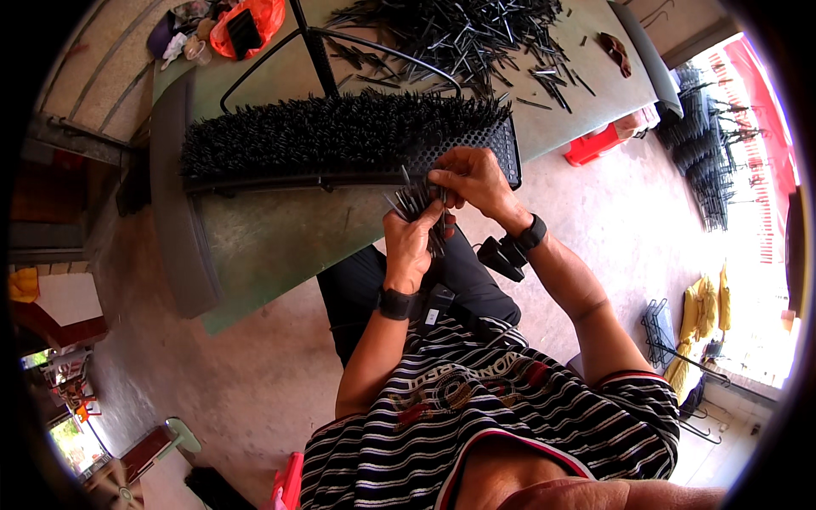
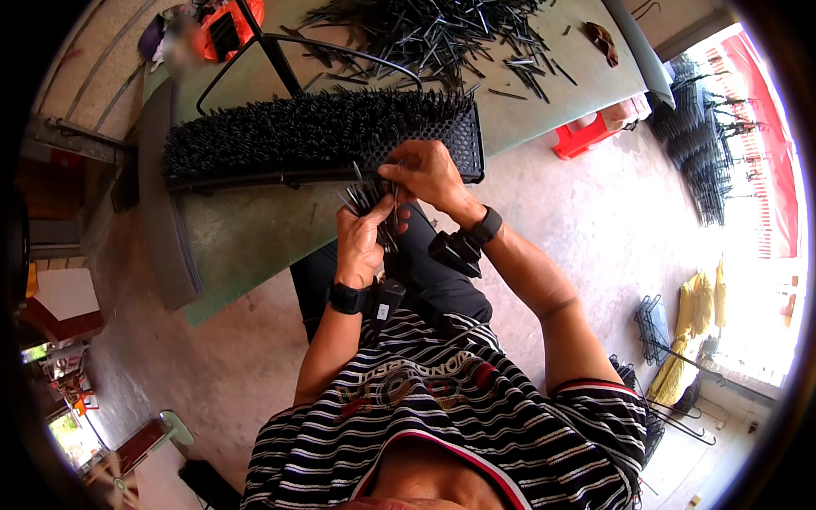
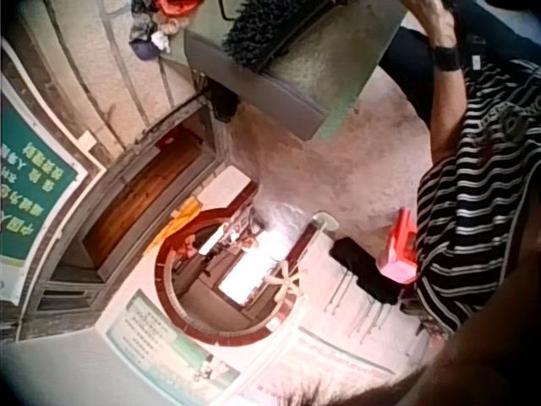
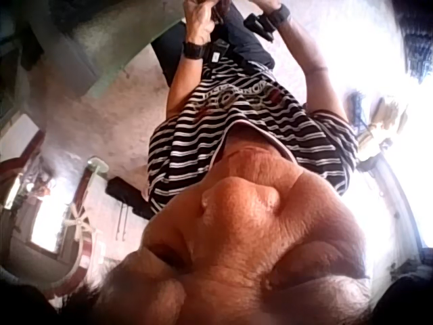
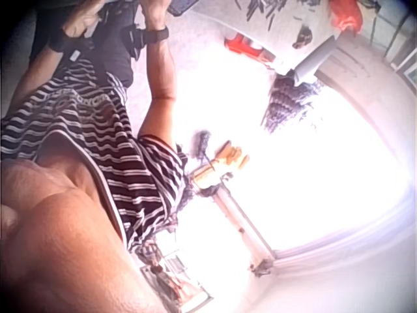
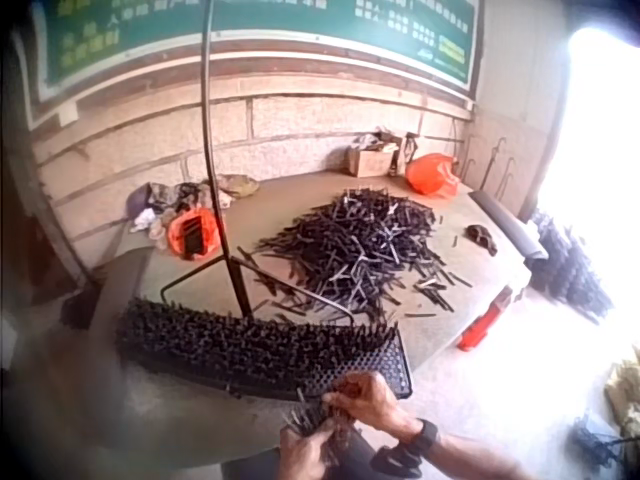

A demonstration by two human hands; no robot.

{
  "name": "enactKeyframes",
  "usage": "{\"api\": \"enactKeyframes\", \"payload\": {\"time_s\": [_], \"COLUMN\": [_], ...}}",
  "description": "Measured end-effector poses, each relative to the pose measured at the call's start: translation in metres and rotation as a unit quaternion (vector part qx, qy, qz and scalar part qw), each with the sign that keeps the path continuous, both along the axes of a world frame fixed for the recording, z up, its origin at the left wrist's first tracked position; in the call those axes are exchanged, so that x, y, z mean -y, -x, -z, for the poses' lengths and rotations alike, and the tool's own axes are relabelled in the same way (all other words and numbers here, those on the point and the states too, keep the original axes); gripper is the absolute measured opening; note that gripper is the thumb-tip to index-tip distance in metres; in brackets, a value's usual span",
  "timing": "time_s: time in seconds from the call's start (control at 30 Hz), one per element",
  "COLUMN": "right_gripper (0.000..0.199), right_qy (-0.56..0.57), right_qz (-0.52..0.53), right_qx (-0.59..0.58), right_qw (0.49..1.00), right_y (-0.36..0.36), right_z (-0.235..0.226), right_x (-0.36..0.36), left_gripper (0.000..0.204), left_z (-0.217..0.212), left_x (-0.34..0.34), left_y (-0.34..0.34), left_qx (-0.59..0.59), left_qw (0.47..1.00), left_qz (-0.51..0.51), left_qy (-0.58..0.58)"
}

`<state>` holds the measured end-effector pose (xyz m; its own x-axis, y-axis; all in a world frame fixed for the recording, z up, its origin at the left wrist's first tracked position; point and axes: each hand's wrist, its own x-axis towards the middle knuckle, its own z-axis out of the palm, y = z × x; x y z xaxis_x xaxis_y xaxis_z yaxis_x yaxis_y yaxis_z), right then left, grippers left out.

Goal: The person inserts black bristle bundles into the holes of a rectangular broom base. They pick up bundles from a pile on the table and push them into the base one by one, gradually filling the surface.

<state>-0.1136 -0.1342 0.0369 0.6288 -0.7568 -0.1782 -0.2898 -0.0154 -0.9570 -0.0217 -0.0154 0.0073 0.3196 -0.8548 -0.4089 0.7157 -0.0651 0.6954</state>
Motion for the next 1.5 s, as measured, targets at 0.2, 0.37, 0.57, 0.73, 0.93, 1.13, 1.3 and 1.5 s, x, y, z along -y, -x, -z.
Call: {"api": "enactKeyframes", "payload": {"time_s": [0.2, 0.37, 0.57, 0.73, 0.93, 1.13, 1.3, 1.5], "right_gripper": [0.017, 0.026, 0.027, 0.021, 0.011, 0.015, 0.014, 0.021], "right_qy": [0.064, 0.226, 0.278, 0.364, 0.543, 0.267, 0.078, 0.280], "right_qz": [0.125, 0.192, 0.176, 0.115, -0.004, -0.028, 0.085, 0.148], "right_qx": [0.073, 0.115, 0.093, 0.049, -0.103, -0.087, 0.014, 0.083], "right_qw": [0.987, 0.948, 0.940, 0.923, 0.834, 0.959, 0.993, 0.945], "right_y": [0.000, -0.013, -0.026, -0.028, -0.027, -0.016, -0.005, -0.014], "right_z": [-0.006, -0.010, 0.003, 0.005, -0.001, -0.008, -0.011, -0.016], "right_x": [0.002, 0.008, 0.013, 0.014, 0.021, 0.005, 0.009, 0.008], "left_gripper": [0.009, 0.009, 0.010, 0.010, 0.010, 0.012, 0.018, 0.024], "left_z": [0.009, 0.008, 0.006, 0.006, 0.007, 0.007, 0.004, 0.006], "left_x": [-0.003, -0.004, -0.004, -0.005, -0.005, -0.003, -0.002, -0.001], "left_y": [-0.002, -0.005, -0.008, -0.011, -0.013, -0.011, -0.003, -0.004], "left_qx": [-0.003, -0.016, -0.018, -0.018, -0.013, -0.022, -0.043, -0.069], "left_qw": [0.999, 0.998, 0.998, 0.997, 0.997, 0.998, 0.998, 0.996], "left_qz": [-0.027, -0.029, -0.041, -0.054, -0.053, -0.043, -0.038, -0.054], "left_qy": [-0.037, -0.047, -0.047, -0.050, -0.053, -0.035, -0.016, -0.024]}}
